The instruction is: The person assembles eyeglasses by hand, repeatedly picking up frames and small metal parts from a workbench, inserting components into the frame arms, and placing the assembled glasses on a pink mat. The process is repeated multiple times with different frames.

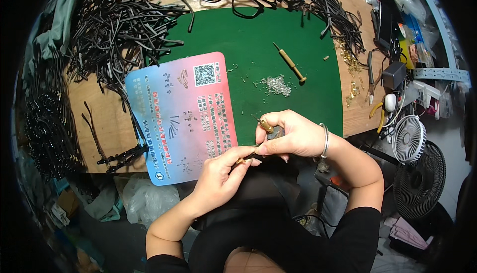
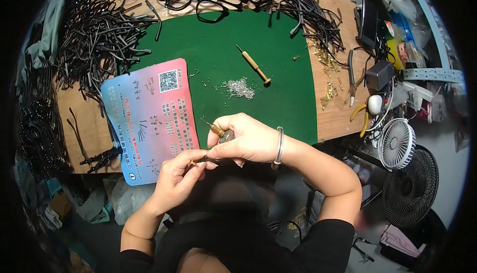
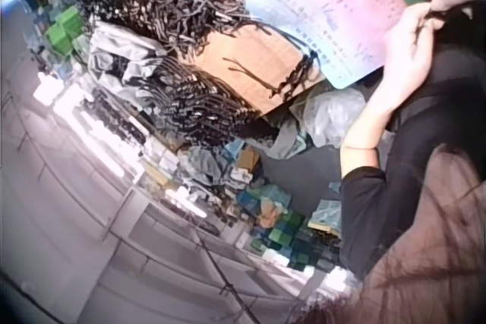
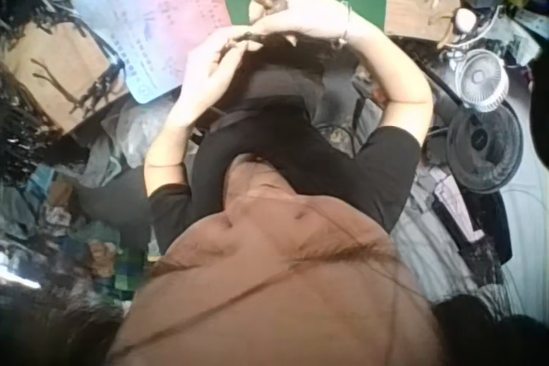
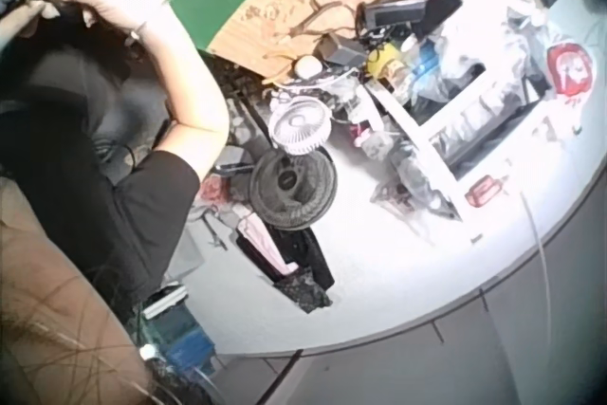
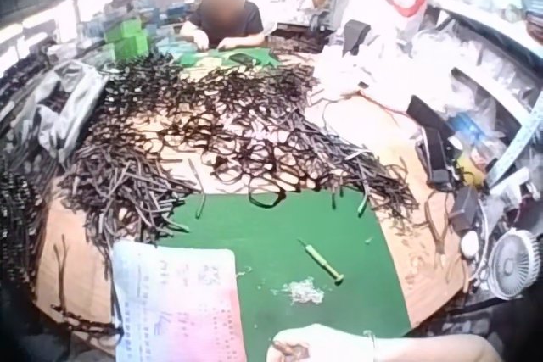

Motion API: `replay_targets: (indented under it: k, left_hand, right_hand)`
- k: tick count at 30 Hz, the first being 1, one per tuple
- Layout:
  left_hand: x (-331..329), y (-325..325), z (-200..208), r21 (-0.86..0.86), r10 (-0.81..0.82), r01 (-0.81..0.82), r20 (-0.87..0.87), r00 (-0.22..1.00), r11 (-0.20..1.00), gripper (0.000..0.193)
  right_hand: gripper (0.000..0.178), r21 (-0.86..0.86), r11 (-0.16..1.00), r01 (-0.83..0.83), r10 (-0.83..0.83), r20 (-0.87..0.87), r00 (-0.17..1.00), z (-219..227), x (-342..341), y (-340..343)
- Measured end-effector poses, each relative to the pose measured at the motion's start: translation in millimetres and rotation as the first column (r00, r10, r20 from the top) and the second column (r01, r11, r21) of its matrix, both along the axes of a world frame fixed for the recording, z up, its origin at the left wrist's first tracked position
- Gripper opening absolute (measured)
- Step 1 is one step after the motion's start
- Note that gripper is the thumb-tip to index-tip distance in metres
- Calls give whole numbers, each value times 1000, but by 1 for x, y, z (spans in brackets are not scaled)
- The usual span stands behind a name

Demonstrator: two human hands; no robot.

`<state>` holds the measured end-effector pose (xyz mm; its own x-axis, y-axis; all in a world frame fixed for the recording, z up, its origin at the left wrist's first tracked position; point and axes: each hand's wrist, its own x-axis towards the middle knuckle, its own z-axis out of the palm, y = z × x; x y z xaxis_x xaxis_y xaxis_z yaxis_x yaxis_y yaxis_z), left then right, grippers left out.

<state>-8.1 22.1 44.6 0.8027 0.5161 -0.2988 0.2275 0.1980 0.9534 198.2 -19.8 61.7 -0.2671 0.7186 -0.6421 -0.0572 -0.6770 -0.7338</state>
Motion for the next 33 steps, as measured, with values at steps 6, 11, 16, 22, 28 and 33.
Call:
replay_targets:
  k: [6, 11, 16, 22, 28, 33]
  left_hand:
    - [0, 3, -1, 59, -86, 89, -48, 995, 994, 23]
    - [-7, -4, -9, 12, -77, 77, 52, 996, 997, 26]
    - [1, -1, -10, 119, -112, 101, 84, 990, 988, 34]
    - [-9, 8, -27, 180, 88, -82, -26, 996, 980, 30]
    - [8, 10, -36, 365, 125, -104, -33, 992, 925, 31]
    - [10, 11, -39, 293, 155, -137, -39, 987, 946, 30]
  right_hand:
    - [21, -71, 997, -18, 7, -147, 989, -10, -2, 0]
    - [34, -27, 999, -28, 27, -30, 999, -19, -9, -18]
    - [50, 305, 938, -163, 18, 427, 904, -24, -13, -32]
    - [36, 349, 889, -295, -64, 733, 677, -14, 8, -43]
    - [35, 380, 840, -388, -278, 915, 293, -30, 5, -36]
    - [42, 381, 791, -479, -287, 922, 260, -36, 7, -37]
